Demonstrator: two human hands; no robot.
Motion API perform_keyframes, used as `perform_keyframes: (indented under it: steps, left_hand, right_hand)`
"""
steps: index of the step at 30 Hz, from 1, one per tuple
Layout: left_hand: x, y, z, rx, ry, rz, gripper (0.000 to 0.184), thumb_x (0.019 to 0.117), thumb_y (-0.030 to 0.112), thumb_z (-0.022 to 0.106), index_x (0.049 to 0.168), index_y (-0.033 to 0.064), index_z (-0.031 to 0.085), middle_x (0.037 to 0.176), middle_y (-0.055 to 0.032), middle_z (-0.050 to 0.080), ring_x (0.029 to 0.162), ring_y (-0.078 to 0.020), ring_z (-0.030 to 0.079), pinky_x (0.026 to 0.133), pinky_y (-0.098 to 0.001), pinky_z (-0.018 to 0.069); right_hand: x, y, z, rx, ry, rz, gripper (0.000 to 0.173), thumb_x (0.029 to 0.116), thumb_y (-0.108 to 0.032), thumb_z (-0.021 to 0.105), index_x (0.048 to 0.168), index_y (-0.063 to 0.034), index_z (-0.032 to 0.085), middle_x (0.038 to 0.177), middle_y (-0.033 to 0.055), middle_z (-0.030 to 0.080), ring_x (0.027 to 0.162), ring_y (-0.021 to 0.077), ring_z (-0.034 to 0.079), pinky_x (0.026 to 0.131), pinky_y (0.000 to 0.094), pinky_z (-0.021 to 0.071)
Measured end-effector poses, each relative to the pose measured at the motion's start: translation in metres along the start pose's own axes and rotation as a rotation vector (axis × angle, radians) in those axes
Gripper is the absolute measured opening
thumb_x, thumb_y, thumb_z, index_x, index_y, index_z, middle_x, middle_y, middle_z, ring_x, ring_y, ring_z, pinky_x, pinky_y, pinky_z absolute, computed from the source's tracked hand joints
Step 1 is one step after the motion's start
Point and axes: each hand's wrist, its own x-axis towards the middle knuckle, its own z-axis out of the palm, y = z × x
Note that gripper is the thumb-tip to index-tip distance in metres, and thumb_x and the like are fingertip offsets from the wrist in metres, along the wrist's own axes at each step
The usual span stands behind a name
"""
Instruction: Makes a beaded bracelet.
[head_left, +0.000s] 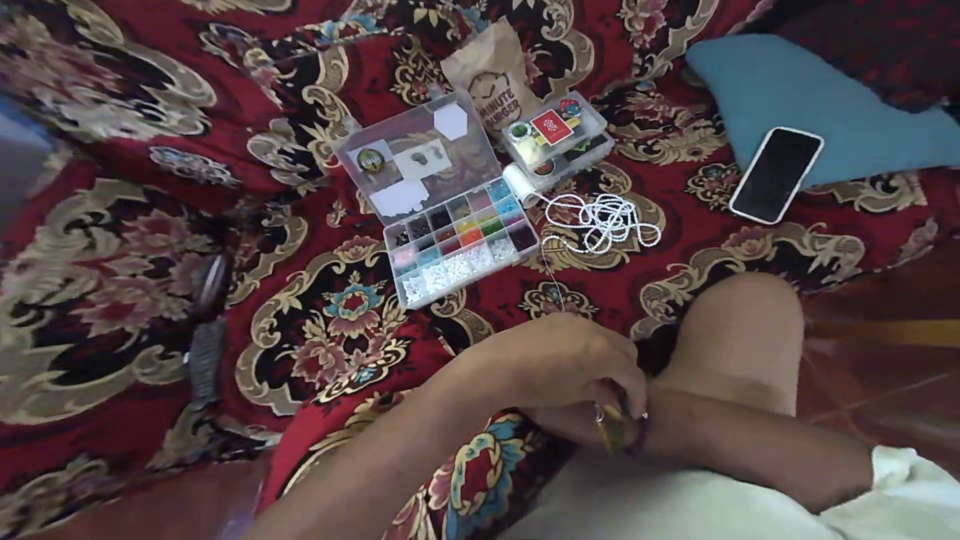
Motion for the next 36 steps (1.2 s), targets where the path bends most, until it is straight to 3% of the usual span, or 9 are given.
perform_keyframes:
  steps: [3, 4, 6, 8, 15, 20, 27, 31, 36]
  left_hand:
    - [-0.004, -0.001, 0.0, -0.008, -0.001, -0.005, 0.014, 0.0959, 0.007, 0.066, 0.101, 0.0092, 0.079, 0.103, -0.0069, 0.074, 0.097, -0.0195, 0.071, 0.086, -0.0368, 0.0579]
    - [-0.005, -0.001, 0.0, -0.008, 0.009, 0.001, 0.014, 0.0953, 0.006, 0.066, 0.101, 0.0091, 0.079, 0.103, -0.0071, 0.074, 0.097, -0.0198, 0.071, 0.086, -0.037, 0.0581]
    - [-0.007, -0.002, 0.002, -0.009, 0.035, 0.014, 0.015, 0.0951, 0.005, 0.066, 0.1, 0.0094, 0.079, 0.102, -0.0066, 0.074, 0.096, -0.0192, 0.071, 0.086, -0.0365, 0.0581]
    - [-0.006, -0.001, 0.003, 0.0, 0.05, 0.02, 0.014, 0.0942, 0.005, 0.067, 0.099, 0.0098, 0.079, 0.099, -0.0065, 0.074, 0.093, -0.0195, 0.071, 0.082, -0.0375, 0.0582]
    - [-0.001, 0.005, 0.002, 0.012, 0.031, 0.01, 0.014, 0.092, 0.002, 0.068, 0.098, 0.0064, 0.079, 0.097, -0.0105, 0.074, 0.09, -0.0255, 0.072, 0.079, -0.0431, 0.0574]
    - [-0.003, 0.008, 0.001, -0.005, 0.017, -0.001, 0.014, 0.0915, 0.0, 0.068, 0.098, 0.0063, 0.079, 0.098, -0.0101, 0.074, 0.093, -0.0247, 0.071, 0.082, -0.0427, 0.0563]
    - [-0.006, 0.009, 0.006, -0.013, 0.042, 0.029, 0.011, 0.0912, 0.001, 0.069, 0.096, 0.0042, 0.078, 0.094, -0.0117, 0.072, 0.088, -0.0259, 0.07, 0.078, -0.0414, 0.0568]
    - [-0.006, 0.012, 0.006, -0.019, 0.008, -0.003, 0.012, 0.0917, 0.001, 0.068, 0.097, 0.0046, 0.078, 0.096, -0.0116, 0.072, 0.09, -0.0255, 0.07, 0.078, -0.0412, 0.0565]
    - [-0.008, 0.007, 0.008, 0.014, 0.051, 0.018, 0.013, 0.0912, -0.001, 0.067, 0.095, 0.0053, 0.078, 0.092, -0.0103, 0.073, 0.087, -0.0247, 0.071, 0.077, -0.041, 0.057]
  right_hand:
    - [-0.02, -0.055, -0.06, 0.059, -0.084, 0.027, 0.026, 0.0946, -0.012, 0.066, 0.109, 0.0098, 0.068, 0.101, 0.0193, 0.07, 0.093, 0.0164, 0.067, 0.084, 0.0222, 0.0518]
    - [-0.022, -0.111, -0.099, 0.047, -0.226, 0.329, 0.027, 0.0982, -0.006, 0.064, 0.12, 0.0089, 0.065, 0.113, 0.0197, 0.069, 0.104, 0.0173, 0.064, 0.094, 0.0264, 0.0487]
    - [-0.026, -0.144, -0.129, 0.118, -0.236, 0.375, 0.028, 0.0981, -0.004, 0.063, 0.123, 0.0096, 0.064, 0.115, 0.0204, 0.068, 0.105, 0.0153, 0.064, 0.096, 0.0245, 0.0474]
    - [-0.034, -0.126, -0.121, 0.174, -0.074, 0.095, 0.022, 0.0958, -0.007, 0.064, 0.111, 0.0089, 0.068, 0.101, 0.0161, 0.07, 0.094, 0.0083, 0.065, 0.087, 0.0177, 0.05]
    - [-0.005, -0.167, -0.12, -0.086, 0.284, -0.319, 0.013, 0.0935, -0.001, 0.059, 0.093, 0.0038, 0.071, 0.084, 0.0095, 0.07, 0.083, 0.003, 0.064, 0.079, 0.0103, 0.0461]
    - [-0.007, -0.161, -0.118, -0.333, 0.07, -0.209, 0.02, 0.096, -0.005, 0.059, 0.106, -0.0002, 0.075, 0.098, 0.0109, 0.075, 0.093, 0.0103, 0.071, 0.086, 0.0194, 0.0524]
    - [-0.045, -0.122, -0.123, -0.282, -0.033, -0.087, 0.011, 0.0935, -0.008, 0.064, 0.095, 0.0006, 0.07, 0.088, 0.0116, 0.07, 0.084, 0.0121, 0.068, 0.077, 0.0204, 0.0533]
    - [-0.024, -0.126, -0.113, -0.216, -0.02, -0.194, 0.019, 0.0967, -0.008, 0.06, 0.109, -0.0001, 0.072, 0.1, 0.0083, 0.072, 0.096, 0.0061, 0.066, 0.088, 0.0133, 0.0476]
    - [-0.031, -0.123, -0.113, -0.397, 0.031, -0.193, 0.016, 0.0979, -0.008, 0.06, 0.107, -0.0027, 0.072, 0.1, 0.0068, 0.072, 0.097, 0.0049, 0.066, 0.088, 0.0133, 0.0482]
